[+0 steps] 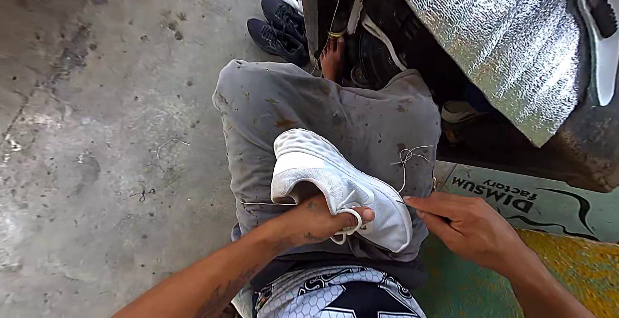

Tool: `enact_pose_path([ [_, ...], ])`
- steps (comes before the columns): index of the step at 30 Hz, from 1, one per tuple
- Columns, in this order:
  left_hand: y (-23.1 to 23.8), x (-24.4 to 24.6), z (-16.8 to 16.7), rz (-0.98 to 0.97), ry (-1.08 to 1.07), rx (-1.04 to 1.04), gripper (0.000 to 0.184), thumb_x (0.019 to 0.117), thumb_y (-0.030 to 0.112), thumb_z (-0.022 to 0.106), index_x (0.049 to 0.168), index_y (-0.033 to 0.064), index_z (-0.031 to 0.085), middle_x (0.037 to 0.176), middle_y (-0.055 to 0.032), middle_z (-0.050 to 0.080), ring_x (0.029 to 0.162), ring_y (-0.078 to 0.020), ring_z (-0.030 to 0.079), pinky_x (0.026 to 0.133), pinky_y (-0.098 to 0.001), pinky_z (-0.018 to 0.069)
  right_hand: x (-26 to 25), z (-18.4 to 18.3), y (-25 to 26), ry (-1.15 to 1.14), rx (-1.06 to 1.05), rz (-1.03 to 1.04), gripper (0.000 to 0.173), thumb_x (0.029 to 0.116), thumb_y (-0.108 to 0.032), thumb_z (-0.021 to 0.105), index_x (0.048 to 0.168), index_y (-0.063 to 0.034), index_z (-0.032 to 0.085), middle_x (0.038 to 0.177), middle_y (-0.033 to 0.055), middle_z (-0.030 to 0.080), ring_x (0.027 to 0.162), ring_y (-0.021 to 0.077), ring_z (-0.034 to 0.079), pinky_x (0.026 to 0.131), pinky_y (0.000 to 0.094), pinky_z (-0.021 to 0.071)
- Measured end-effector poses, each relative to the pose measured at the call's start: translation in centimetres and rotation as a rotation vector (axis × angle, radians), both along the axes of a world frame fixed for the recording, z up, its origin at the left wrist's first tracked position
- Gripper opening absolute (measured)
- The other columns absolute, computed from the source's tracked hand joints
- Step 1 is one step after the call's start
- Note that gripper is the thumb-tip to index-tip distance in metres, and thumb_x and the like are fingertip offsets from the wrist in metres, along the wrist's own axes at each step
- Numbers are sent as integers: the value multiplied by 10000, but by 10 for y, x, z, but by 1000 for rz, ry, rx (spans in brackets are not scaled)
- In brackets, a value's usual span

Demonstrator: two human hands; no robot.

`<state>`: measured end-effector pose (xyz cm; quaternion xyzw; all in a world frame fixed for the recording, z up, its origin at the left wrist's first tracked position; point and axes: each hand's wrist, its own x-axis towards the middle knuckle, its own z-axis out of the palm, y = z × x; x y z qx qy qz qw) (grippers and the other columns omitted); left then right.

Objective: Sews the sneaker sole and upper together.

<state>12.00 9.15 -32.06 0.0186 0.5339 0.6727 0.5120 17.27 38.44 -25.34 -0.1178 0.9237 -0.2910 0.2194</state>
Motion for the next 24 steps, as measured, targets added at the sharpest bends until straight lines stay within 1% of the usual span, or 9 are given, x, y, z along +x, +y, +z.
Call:
enact_pose_path([
  [5,1,1,-1,11,0,28,212,923,239,745,1100,148,669,982,119,715,971,26,668,923,-200,554,-6,1,3,-29,-2,48,338,1051,-259,481,1243,-234,758,809,9,676,689,97,623,607,288,515],
  [9,2,1,0,25,-42,36,193,926,209,734,1096,146,670,976,114,721,962,16,676,918,-212,561,-19,3,8,-87,10,132,354,1050,-271,460,1246,-238,753,864,16,714,755,127,669,652,347,547],
  [13,3,3,0,35,-125,76,163,917,168,729,1072,163,678,963,111,730,935,5,687,889,-217,573,-44,9,11,-200,75,293,373,1051,-303,426,1219,-253,755,948,-13,755,811,122,703,671,384,564],
  [14,4,4,-1,37,-149,97,164,916,153,728,1072,164,679,968,107,733,939,1,688,891,-219,573,-52,12,10,-242,96,337,370,1045,-303,424,1196,-257,759,933,-25,755,801,117,699,659,385,554],
  [15,5,4,-2,40,-166,120,165,916,139,725,1073,163,678,973,102,735,945,-4,690,894,-222,574,-60,13,9,-281,117,380,359,1036,-297,427,1167,-263,759,882,-40,738,758,109,677,625,381,531],
  [17,6,6,-5,52,-194,164,166,915,116,719,1068,163,675,974,98,734,947,-12,691,896,-227,574,-74,15,4,-349,168,459,326,1028,-286,441,1117,-275,754,797,-61,695,700,103,641,585,375,499],
  [19,7,9,-9,78,-209,205,174,911,103,721,1067,166,677,979,99,736,952,-14,692,900,-229,573,-80,15,-4,-368,210,506,285,1026,-293,450,1047,-272,734,729,-71,645,655,106,613,554,367,468],
  [22,5,12,-17,107,-204,222,173,901,110,731,1055,175,685,972,106,739,943,-10,693,892,-229,574,-78,9,-11,-355,193,506,239,1014,-284,462,938,-226,682,638,-64,552,581,109,556,506,352,420],
  [24,2,14,-21,102,-199,190,175,893,120,740,1050,173,685,962,107,737,933,-8,693,889,-232,573,-74,6,-17,-369,184,469,240,1014,-281,472,932,-198,681,628,-47,547,578,123,555,515,360,422],
])
